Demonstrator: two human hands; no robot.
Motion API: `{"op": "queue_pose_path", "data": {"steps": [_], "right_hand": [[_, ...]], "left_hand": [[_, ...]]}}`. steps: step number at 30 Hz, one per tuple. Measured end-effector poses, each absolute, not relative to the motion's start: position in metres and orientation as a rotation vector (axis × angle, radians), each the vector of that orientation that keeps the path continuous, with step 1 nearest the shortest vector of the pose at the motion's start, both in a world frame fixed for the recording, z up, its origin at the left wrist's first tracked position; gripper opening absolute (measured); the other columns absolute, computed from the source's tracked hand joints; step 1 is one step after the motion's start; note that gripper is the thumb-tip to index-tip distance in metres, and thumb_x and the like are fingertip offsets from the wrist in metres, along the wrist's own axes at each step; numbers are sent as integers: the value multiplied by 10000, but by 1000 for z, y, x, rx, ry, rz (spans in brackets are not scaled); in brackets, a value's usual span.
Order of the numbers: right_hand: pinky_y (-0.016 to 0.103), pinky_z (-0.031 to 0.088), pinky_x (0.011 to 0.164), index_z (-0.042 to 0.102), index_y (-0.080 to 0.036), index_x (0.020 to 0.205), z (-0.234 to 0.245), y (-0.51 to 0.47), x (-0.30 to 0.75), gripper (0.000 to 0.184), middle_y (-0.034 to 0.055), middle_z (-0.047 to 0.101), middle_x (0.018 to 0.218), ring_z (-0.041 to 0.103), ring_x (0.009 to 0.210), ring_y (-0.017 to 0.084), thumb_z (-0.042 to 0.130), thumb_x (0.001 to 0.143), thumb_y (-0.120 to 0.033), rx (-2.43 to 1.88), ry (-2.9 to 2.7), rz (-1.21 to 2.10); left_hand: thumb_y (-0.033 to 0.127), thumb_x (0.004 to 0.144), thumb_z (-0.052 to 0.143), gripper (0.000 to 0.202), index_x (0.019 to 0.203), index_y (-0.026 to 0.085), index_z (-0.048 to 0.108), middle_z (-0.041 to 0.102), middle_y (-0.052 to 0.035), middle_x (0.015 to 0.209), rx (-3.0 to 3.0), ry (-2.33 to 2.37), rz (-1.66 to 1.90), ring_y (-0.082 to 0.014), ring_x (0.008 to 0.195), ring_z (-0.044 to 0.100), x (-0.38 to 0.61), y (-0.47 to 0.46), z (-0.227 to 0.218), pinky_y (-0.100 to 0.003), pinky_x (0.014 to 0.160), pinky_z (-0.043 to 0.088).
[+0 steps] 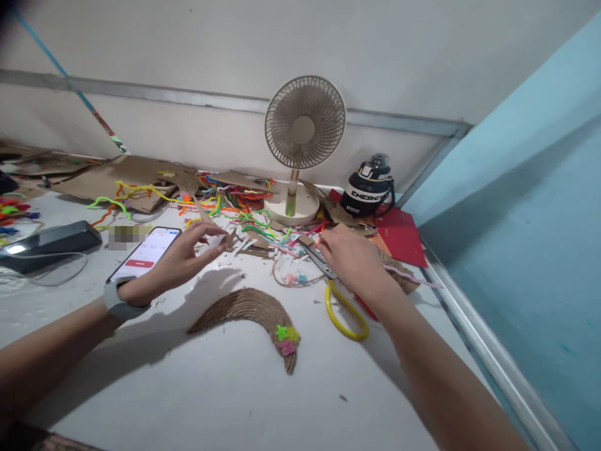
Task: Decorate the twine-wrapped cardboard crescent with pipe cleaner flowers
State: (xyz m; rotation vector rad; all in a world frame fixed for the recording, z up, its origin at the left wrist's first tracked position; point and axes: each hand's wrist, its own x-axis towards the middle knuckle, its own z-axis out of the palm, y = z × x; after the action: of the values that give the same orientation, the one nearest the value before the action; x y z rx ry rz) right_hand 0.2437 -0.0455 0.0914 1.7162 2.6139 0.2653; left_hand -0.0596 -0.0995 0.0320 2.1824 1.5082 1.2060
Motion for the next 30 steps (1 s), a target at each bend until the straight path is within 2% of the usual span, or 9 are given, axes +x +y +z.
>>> {"op": "queue_pose_path", "data": {"steps": [5, 13, 16, 18, 22, 28, 30], "right_hand": [[265, 376, 629, 642, -192, 846, 77, -37, 244, 177, 66, 685, 899, 619, 851, 209, 486, 884, -267, 1454, 2664, 32], [270, 394, 655, 632, -200, 856, 65, -29, 244, 205, 67, 682, 912, 615, 833, 207, 460, 894, -305, 1402, 2753, 6], [275, 403, 658, 633, -201, 859, 65, -27, 243, 227, 71, 678, 907, 618, 826, 210, 444, 896, -322, 1398, 2765, 1], [280, 412, 671, 638, -203, 872, 64, -27, 243, 244, 71, 675, 901, 619, 840, 218, 444, 896, -348, 1392, 2768, -12], [294, 421, 703, 638, -199, 904, 62, -28, 240, 270, 78, 664, 924, 611, 863, 223, 435, 907, -377, 1370, 2775, -33], [305, 437, 717, 636, -192, 932, 61, -27, 238, 307, 88, 665, 948, 610, 853, 221, 408, 916, -396, 1340, 2855, -89], [304, 440, 703, 642, -199, 902, 64, -24, 244, 312, 78, 673, 913, 609, 828, 220, 414, 904, -412, 1328, 2936, -78]], "left_hand": [[360, 857, 553, 236, 1039, 217, 600, 563, -65, 1057, 2196, 1570, 1221, -220, 1058, 522, -71, -89, 29, -384, 926, 445], [226, 799, 558, 199, 981, 218, 637, 540, -86, 1043, 2304, 1779, 1039, -276, 1052, 508, -100, -62, 20, -473, 935, 411], [193, 774, 567, 189, 938, 220, 656, 533, -100, 1061, 2335, 1938, 836, -321, 1087, 483, -111, -53, 25, -530, 920, 387], [253, 766, 603, 166, 918, 214, 656, 534, -107, 1052, 2357, 1935, 660, -339, 1081, 482, -111, -50, 28, -545, 901, 387], [431, 712, 682, 291, 874, 195, 633, 544, -109, 991, 2393, 1939, 567, -347, 1027, 499, -100, -44, 29, -534, 876, 394], [316, 717, 704, 210, 897, 217, 661, 569, -92, 976, 2502, 1892, 725, -311, 996, 524, -89, -21, 49, -470, 881, 395], [330, 775, 643, 184, 917, 218, 675, 574, -96, 987, 2422, 1965, 761, -303, 1016, 526, -93, -15, 65, -459, 873, 404]]}}
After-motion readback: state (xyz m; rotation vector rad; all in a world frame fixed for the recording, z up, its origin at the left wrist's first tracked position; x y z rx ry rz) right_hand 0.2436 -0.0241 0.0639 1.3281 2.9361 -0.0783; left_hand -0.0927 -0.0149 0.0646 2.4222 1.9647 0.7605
